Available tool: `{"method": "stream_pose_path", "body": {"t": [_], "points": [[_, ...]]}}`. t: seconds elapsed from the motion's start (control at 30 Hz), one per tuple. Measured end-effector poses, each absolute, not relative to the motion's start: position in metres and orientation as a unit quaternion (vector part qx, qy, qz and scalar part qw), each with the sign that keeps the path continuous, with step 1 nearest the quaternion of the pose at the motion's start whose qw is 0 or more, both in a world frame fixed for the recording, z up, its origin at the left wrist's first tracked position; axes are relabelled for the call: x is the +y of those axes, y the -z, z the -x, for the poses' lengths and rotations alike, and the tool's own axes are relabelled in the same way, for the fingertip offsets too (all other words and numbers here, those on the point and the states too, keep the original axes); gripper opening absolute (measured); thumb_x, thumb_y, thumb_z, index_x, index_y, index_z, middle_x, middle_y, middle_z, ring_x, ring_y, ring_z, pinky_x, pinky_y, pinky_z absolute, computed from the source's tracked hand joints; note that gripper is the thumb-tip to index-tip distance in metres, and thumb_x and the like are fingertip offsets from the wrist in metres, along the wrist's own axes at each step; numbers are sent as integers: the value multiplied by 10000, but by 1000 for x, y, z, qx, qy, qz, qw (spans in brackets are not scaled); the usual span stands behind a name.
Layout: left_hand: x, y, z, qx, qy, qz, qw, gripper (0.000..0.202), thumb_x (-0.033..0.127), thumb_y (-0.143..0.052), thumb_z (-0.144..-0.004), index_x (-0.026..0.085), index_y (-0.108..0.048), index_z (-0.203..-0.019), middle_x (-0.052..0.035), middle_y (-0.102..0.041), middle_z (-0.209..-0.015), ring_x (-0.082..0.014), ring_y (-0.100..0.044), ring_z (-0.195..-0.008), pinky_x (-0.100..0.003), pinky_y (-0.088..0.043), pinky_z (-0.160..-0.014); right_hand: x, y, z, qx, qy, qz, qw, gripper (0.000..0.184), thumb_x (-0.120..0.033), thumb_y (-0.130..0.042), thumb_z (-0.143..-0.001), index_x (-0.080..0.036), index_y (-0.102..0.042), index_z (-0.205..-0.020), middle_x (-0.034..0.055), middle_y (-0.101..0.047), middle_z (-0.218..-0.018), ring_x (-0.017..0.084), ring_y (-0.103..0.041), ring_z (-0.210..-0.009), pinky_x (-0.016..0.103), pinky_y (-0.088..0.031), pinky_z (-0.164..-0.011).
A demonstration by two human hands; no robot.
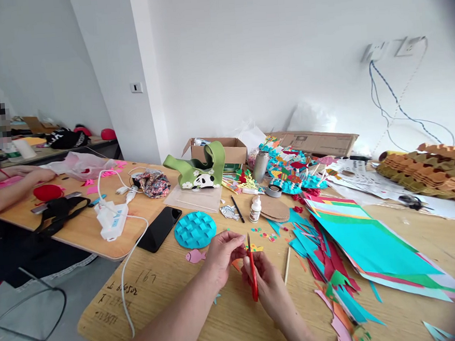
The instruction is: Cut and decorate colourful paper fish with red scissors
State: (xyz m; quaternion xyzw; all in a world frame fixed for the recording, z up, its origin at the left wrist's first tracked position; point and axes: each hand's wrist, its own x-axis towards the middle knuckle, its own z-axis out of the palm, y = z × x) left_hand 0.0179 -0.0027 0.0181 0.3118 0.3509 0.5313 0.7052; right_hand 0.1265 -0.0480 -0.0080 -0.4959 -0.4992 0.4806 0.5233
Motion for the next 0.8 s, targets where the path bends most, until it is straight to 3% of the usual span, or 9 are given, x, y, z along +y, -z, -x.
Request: {"method": "stream_pose_path", "body": {"t": [0.23, 0.4, 0.8], "points": [[-4, -19, -20, 362, -541, -296, 699, 280, 293, -805, -539, 123, -612, -651, 4, -583, -598, -90, -529, -549, -227, -424, -578, -51, 0, -123, -493, -500, 494, 513, 471, -645, -603, -713, -187, -493, -707, -12, -506, -606, 124, -456, -525, 252, -354, -482], [-5, -20, -22, 372, -543, -310, 686, 264, 300, -792, -557, 119, -607, -610, 3, -559, -594, -71, -474, -530, -211, -370, -534, -52, -3, -121, -480, -523, 482, 514, 480, -650, -622, -690, -186, -501, -711, -11, -517, -593, 124, -459, -513, 249, -349, -476], [-5, -17, -23, 367, -548, -306, 687, 264, 314, -781, -559, 125, -600, -594, -3, -546, -597, -84, -475, -559, -221, -376, -557, -52, 0, -121, -477, -547, 478, 495, 477, -651, -595, -712, -185, -504, -751, -19, -520, -575, 129, -471, -507, 243, -338, -474]]}}
